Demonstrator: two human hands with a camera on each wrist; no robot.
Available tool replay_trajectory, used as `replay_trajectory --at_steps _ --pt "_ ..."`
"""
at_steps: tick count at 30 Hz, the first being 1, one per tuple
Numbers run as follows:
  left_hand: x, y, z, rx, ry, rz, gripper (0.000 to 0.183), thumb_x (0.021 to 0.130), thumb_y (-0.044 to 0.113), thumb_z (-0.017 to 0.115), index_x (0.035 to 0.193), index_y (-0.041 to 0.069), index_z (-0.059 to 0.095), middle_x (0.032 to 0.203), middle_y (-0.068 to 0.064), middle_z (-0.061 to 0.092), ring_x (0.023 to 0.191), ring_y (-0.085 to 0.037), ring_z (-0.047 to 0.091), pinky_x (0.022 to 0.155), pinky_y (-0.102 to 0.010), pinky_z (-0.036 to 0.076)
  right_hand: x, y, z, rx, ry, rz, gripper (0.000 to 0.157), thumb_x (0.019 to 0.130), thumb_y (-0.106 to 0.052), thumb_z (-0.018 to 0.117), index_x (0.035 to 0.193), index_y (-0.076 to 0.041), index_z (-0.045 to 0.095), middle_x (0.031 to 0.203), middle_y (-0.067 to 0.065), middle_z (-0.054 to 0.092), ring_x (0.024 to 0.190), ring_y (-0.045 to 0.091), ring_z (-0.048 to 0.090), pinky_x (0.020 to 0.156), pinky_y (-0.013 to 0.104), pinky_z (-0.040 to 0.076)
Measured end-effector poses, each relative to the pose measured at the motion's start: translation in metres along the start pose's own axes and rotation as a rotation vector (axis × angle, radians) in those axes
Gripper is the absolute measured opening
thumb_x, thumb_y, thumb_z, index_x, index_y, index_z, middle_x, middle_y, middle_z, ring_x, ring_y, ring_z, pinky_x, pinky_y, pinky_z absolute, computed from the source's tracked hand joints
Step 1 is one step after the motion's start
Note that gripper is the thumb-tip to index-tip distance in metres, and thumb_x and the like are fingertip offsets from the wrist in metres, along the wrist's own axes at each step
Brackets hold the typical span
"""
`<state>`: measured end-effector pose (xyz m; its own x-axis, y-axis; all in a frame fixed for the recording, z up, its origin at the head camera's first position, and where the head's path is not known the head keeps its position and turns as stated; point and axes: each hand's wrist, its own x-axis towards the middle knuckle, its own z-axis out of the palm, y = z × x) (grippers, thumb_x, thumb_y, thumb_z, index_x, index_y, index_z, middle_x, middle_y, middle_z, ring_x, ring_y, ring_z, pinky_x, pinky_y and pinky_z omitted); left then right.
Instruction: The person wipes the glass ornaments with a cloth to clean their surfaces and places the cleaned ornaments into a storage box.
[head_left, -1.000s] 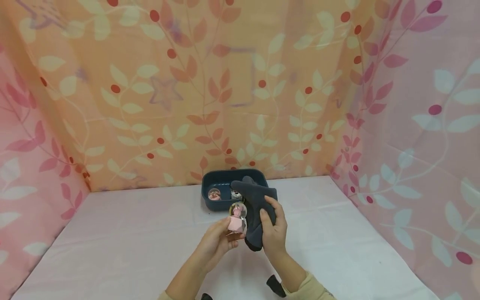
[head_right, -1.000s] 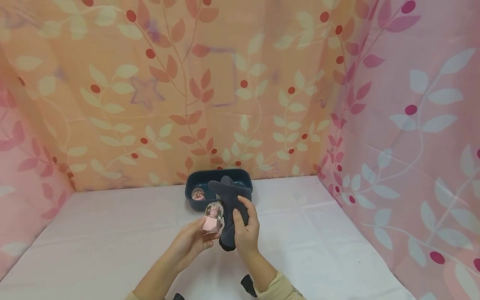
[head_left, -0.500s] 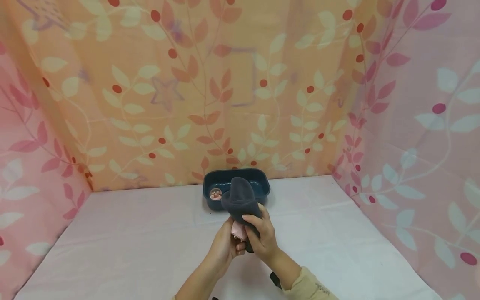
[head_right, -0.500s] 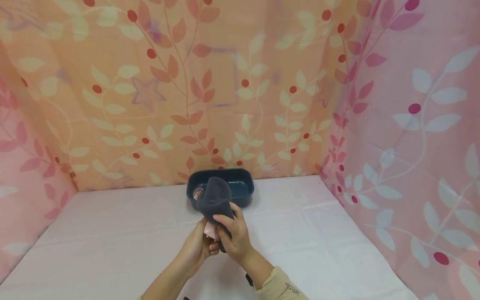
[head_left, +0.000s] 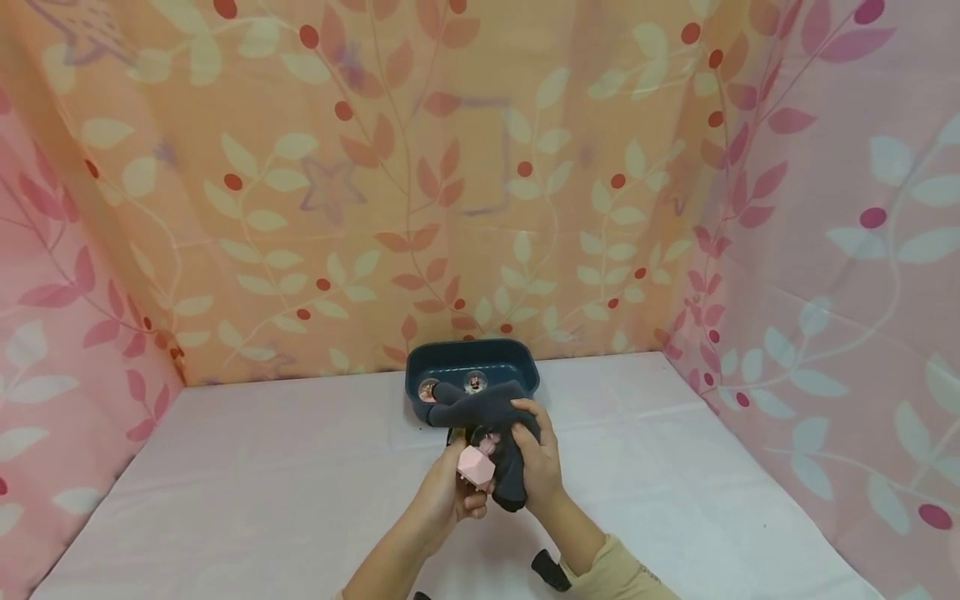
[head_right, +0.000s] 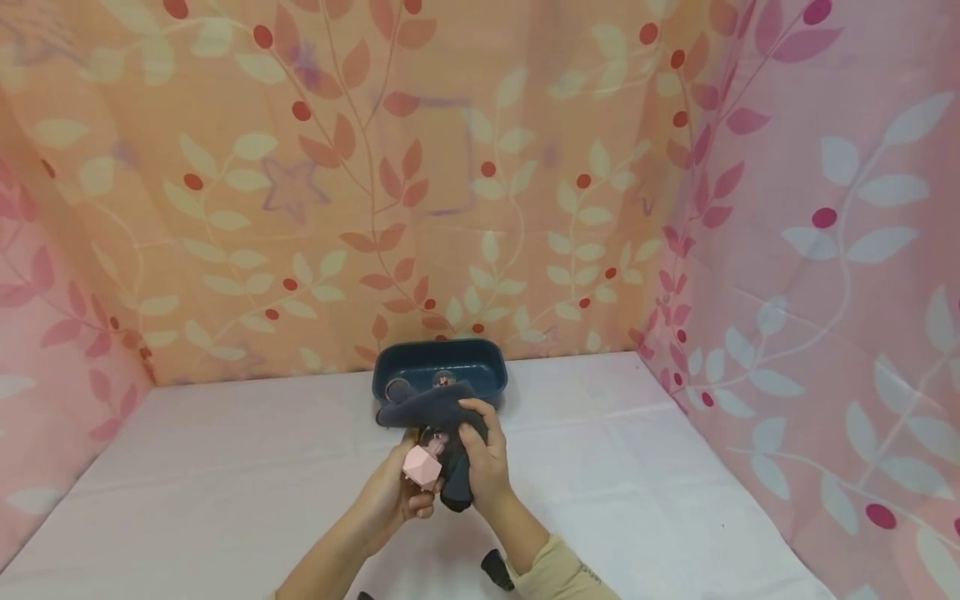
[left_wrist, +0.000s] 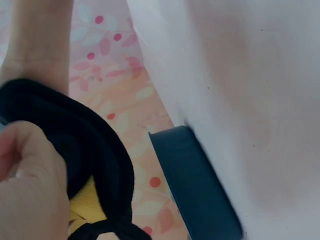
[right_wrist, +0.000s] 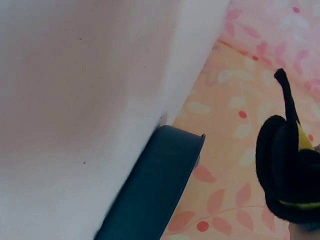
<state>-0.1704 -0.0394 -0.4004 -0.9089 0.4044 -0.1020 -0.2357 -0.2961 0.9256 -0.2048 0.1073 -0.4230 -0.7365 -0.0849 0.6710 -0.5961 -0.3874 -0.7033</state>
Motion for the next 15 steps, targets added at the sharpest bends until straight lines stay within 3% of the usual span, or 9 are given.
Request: replay_trajectory --at_steps 7,11,13,15 --pt "0.0 0.002 -0.005 -0.004 -0.037 -0.01 0.045 0.103 0.042 0.028 0.084 0.013 0.057 0.067 0.0 0.055 0.047 -0.006 0.038 0.052 -0.023 0.041 0.005 -0.013 0.005 0.203 0.098 0.427 0.029 0.103 -0.015 0.033 0.12 -0.031 0.05 0.128 0.001 0.046 0.108 0.015 0.053 0.09 0.027 0.046" --pt "-0.001 0.004 -0.005 0.036 -0.081 -0.022 0.053 0.103 0.052 0.029 0.083 0.012 0.059 0.068 -0.001 0.055 0.049 -0.008 0.043 0.057 -0.025 0.043 0.007 -0.018 0.007 0.278 0.138 0.671 0.028 0.105 -0.022 0.031 0.131 -0.026 0.039 0.136 0.001 0.04 0.118 0.014 0.048 0.098 0.027 0.04" --pt "-0.001 0.005 -0.005 0.052 -0.111 -0.029 0.055 0.102 0.055 0.03 0.085 0.011 0.058 0.07 -0.001 0.054 0.052 -0.009 0.045 0.059 -0.026 0.044 0.007 -0.019 0.006 0.275 0.151 0.742 0.033 0.105 -0.023 0.03 0.138 -0.022 0.031 0.142 0.004 0.034 0.12 0.013 0.046 0.099 0.026 0.039" --pt "0.0 0.006 -0.005 0.052 -0.135 -0.029 0.045 0.102 0.049 0.038 0.099 0.007 0.053 0.074 -0.003 0.054 0.055 -0.009 0.046 0.061 -0.026 0.044 0.007 -0.019 0.006 0.264 0.176 0.779 0.039 0.105 -0.023 0.03 0.144 -0.019 0.026 0.148 0.007 0.028 0.121 0.014 0.045 0.099 0.025 0.039"
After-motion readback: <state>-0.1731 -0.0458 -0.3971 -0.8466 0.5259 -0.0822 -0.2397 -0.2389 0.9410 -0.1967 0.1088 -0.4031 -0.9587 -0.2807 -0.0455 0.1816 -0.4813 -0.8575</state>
